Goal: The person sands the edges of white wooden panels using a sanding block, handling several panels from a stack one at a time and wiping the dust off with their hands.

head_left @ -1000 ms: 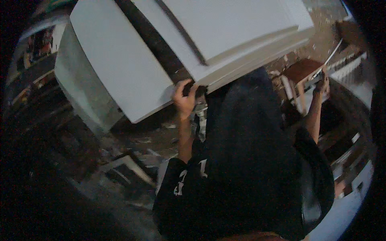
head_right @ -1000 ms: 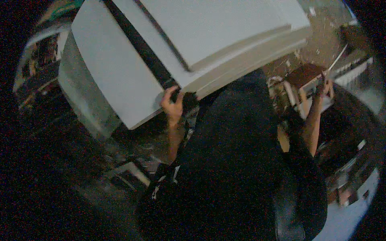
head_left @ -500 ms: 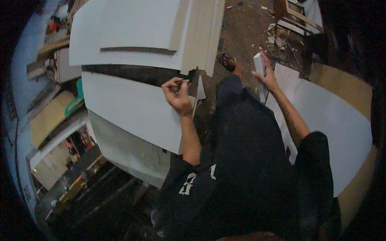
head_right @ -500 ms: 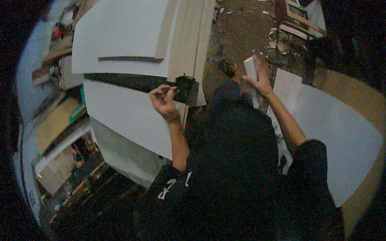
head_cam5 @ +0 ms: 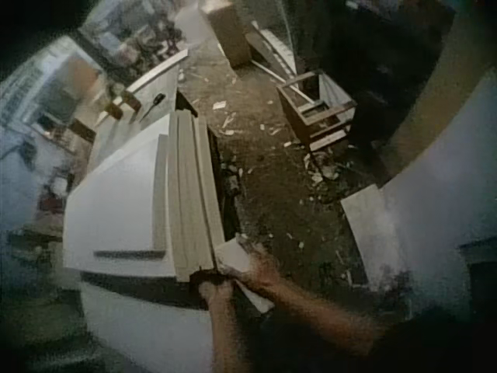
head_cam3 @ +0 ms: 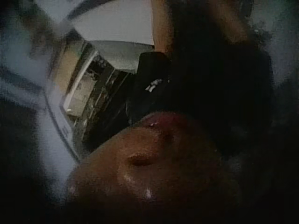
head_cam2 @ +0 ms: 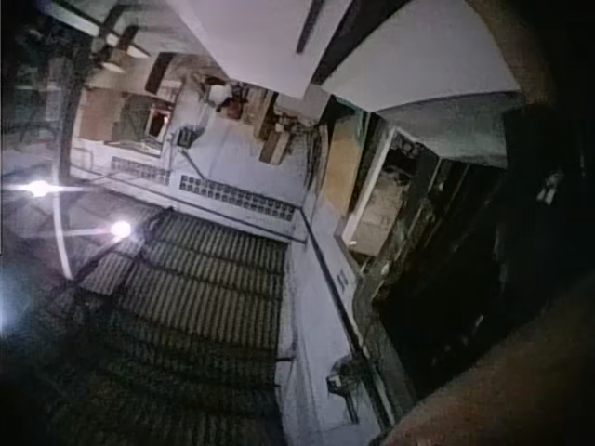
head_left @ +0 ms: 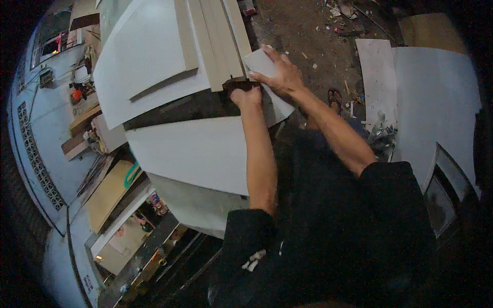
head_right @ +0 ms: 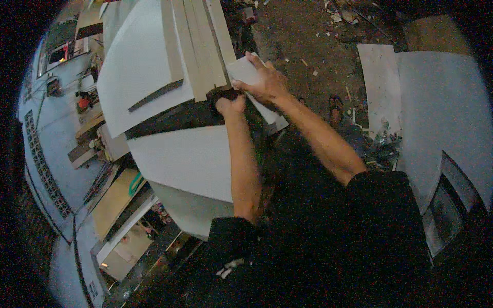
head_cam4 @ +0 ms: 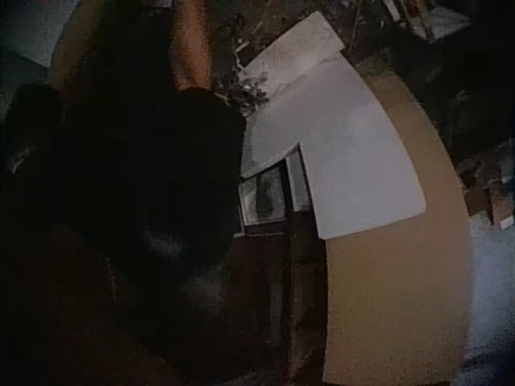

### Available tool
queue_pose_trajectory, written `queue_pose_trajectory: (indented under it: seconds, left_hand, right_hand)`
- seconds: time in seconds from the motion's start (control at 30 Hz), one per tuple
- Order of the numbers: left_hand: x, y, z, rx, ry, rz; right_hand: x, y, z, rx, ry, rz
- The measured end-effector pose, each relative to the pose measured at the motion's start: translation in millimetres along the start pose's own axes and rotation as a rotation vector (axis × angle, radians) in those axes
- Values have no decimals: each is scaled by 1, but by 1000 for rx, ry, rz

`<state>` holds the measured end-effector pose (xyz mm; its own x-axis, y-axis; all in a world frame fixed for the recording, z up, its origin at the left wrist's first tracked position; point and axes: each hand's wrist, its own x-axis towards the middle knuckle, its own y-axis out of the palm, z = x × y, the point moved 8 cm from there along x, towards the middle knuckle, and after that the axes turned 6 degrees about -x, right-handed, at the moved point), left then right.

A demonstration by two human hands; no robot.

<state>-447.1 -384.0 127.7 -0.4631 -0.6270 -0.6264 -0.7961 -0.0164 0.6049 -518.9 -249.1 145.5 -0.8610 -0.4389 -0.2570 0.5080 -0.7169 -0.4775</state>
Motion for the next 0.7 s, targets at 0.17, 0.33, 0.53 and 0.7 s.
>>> queue_pose_trajectory:
  seconds: [0.17,0.33,0.53,0.7]
  left_hand:
    - [-16,-50,-3,388,-17,-239]
    - [-8,-26,15,111,-24,218]
    - [8,-53,1,172,86,77]
    - [-6,-43,7,602,120,151]
  right_hand:
    - [-59,18,4,-30,147,122]
    - [-87,4,-52,-1,214,168]
    - [-37,-16,5,6,100,103]
    - [-49,13,-17,23,128,46]
